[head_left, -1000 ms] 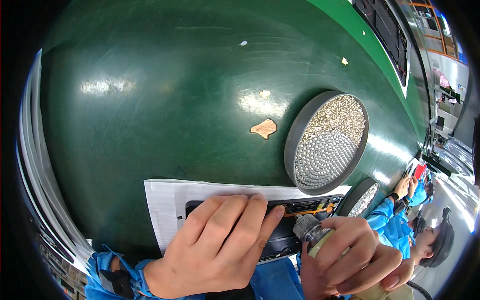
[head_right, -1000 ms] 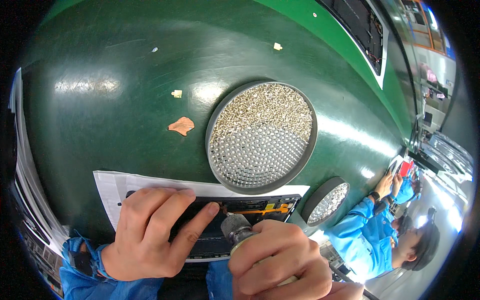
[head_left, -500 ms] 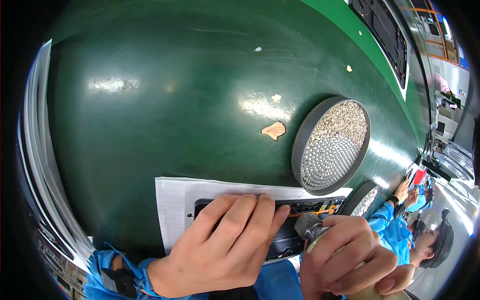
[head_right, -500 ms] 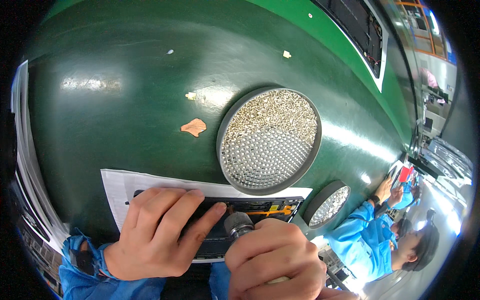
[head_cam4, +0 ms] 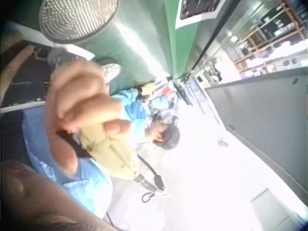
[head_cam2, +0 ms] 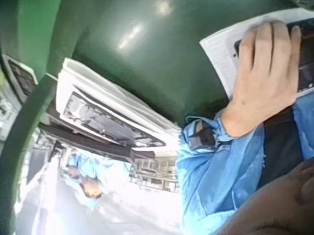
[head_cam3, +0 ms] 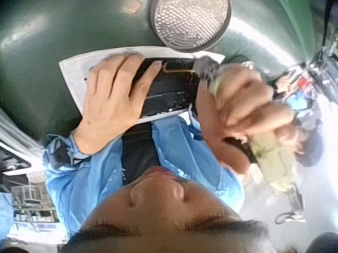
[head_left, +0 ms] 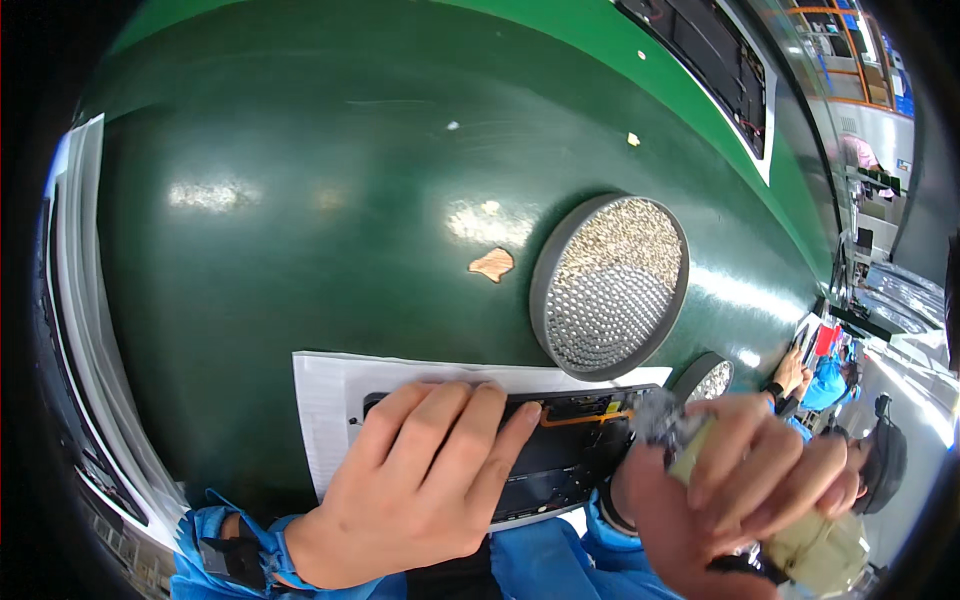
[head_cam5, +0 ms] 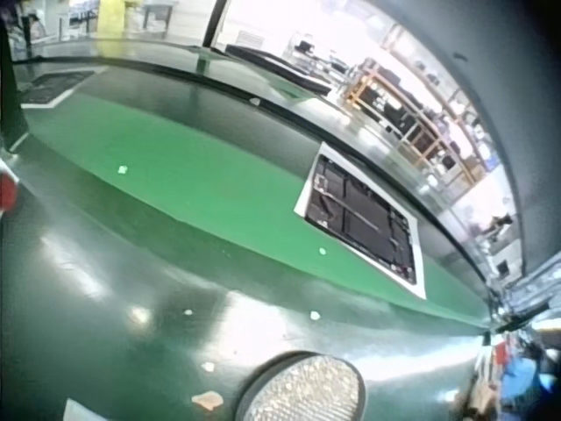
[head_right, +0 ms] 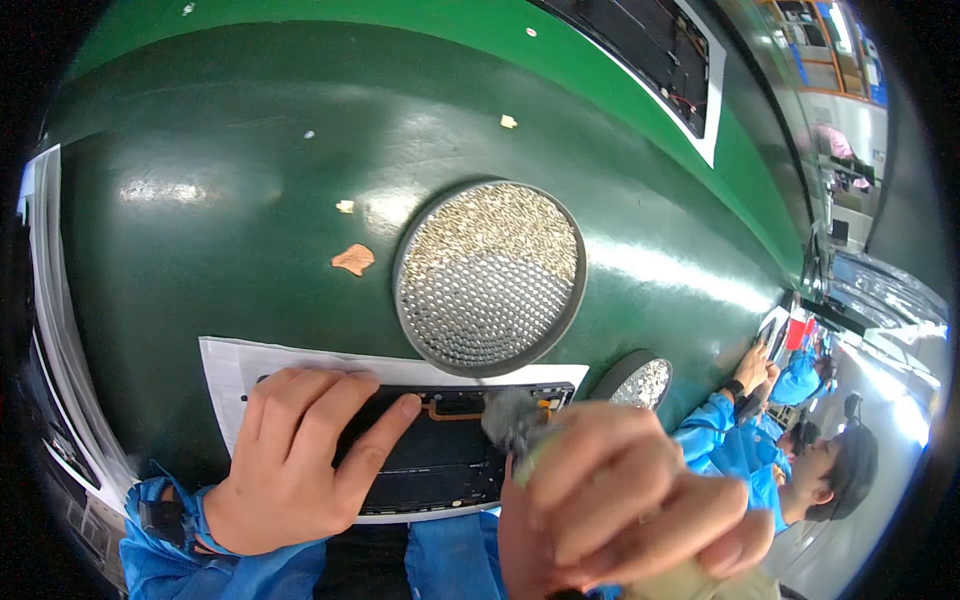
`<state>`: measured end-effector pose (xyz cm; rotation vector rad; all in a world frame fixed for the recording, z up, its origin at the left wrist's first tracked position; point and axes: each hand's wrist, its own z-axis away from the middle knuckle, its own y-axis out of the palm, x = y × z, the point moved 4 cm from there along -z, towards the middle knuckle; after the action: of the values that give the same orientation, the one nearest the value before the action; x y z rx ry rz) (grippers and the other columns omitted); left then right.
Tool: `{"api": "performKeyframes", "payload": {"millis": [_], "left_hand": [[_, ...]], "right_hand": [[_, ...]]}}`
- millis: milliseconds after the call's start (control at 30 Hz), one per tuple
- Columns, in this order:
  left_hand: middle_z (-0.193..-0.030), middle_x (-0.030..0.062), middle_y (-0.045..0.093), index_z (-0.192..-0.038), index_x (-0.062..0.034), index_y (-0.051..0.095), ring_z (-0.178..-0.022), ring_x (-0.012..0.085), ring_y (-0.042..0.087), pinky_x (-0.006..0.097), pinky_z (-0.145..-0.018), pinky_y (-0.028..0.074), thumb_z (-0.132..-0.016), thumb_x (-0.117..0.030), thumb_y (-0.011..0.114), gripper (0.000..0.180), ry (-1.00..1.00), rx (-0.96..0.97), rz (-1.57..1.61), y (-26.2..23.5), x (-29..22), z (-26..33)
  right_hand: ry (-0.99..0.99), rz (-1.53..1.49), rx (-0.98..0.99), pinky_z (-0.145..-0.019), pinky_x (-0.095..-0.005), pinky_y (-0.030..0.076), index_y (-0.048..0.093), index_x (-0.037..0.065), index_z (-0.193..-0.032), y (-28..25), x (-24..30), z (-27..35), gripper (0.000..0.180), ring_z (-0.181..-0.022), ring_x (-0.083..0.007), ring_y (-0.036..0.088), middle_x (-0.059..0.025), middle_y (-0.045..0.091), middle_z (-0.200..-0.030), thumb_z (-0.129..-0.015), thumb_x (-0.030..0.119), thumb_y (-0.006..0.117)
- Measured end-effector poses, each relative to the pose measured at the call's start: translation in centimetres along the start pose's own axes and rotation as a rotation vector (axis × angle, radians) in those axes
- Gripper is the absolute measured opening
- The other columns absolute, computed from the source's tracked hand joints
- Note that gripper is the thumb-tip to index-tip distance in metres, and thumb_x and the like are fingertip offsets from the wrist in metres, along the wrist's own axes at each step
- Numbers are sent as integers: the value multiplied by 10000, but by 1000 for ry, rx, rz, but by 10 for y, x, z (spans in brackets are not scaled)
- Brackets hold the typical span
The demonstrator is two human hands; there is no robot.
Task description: The person assembles tablet devices by placing a circuit board, battery, and casing into a tablet chassis, then securing the components with screws using an electric screwdriver.
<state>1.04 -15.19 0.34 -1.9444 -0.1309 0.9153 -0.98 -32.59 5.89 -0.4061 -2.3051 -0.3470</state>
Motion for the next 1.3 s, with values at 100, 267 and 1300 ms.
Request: {"api": "performKeyframes", "payload": {"millis": [100,267,1300], "left_hand": [[-1202,131,643,-1135,-21,787,-1112,284,604,422,-934,530,-820,-158,705,353,-19,67,-32,-3,2,3],[-1203,129,648,-1132,-28,793,-1104,279,598,422,-918,530,-828,-156,705,341,-11,51,-32,-27,33,37],[-1172,97,673,-1009,-29,812,-1039,293,638,397,-852,545,-736,-120,856,291,-112,-86,44,-15,0,49]], "right_hand": [[-59,-96,58,-548,-226,439,387,13,-1285,2,-27,1,666,-625,-73,511,-23,476,-919,-958,439,779],[3,-57,80,-546,-227,441,396,32,-1293,46,-26,22,644,-628,-72,511,-29,474,-928,-961,428,779],[201,-120,68,-622,-325,523,379,82,-1159,56,17,59,580,-589,-116,566,5,581,-834,-882,249,860]]}}
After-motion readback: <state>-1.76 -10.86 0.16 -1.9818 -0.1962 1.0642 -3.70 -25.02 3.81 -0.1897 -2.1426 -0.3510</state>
